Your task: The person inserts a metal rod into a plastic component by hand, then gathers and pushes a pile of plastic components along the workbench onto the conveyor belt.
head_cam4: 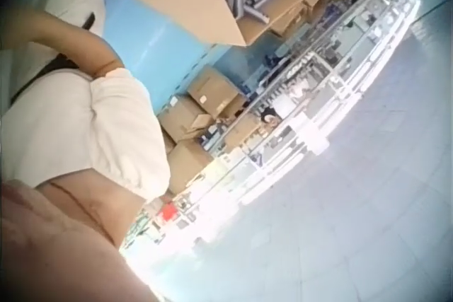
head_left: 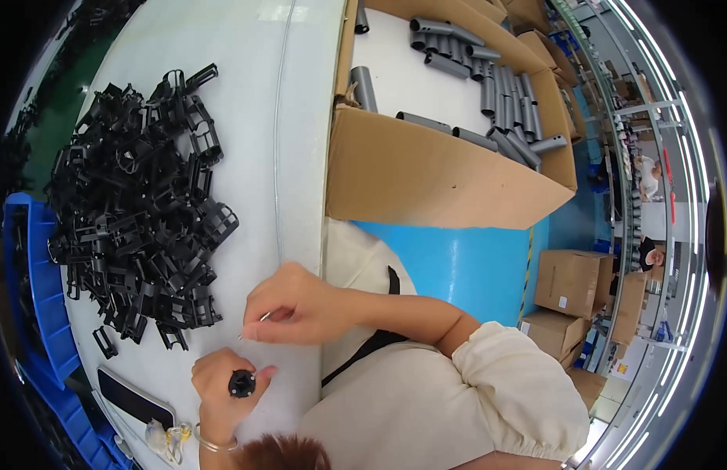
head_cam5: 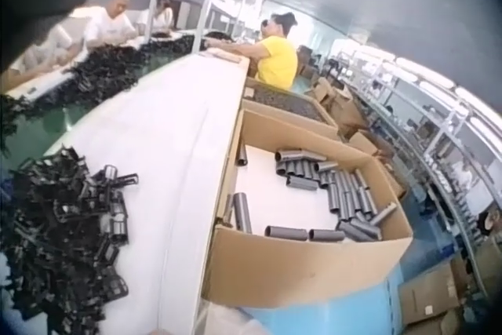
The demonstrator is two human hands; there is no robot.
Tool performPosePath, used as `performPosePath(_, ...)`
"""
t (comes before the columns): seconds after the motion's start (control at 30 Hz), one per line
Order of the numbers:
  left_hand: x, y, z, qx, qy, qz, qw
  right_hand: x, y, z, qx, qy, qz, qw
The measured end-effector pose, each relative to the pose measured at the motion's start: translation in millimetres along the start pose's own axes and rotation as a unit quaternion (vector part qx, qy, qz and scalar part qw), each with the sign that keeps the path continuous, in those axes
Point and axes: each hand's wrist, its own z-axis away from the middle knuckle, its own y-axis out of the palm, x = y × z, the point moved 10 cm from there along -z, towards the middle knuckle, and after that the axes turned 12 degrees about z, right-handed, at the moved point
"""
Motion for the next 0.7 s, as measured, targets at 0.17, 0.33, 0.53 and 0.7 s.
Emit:
performPosePath(0.17,6.5,-13.7,2.5,-0.019,-0.011,0.099,0.995,31.6,22.0,9.7,-0.061,-0.175,0.266,0.946)
performPosePath(0.33,10.4,-15.9,3.2,-0.023,-0.036,0.095,0.995,31.6,17.6,9.6,-0.067,-0.165,0.261,0.949)
performPosePath(0.53,-3.9,-7.8,1.6,0.002,-0.006,0.075,0.997,28.2,11.9,9.5,-0.079,-0.154,0.237,0.956)
performPosePath(0.7,-4.4,-4.8,-2.1,0.013,0.033,0.076,0.996,28.5,7.1,9.2,-0.096,-0.152,0.217,0.959)
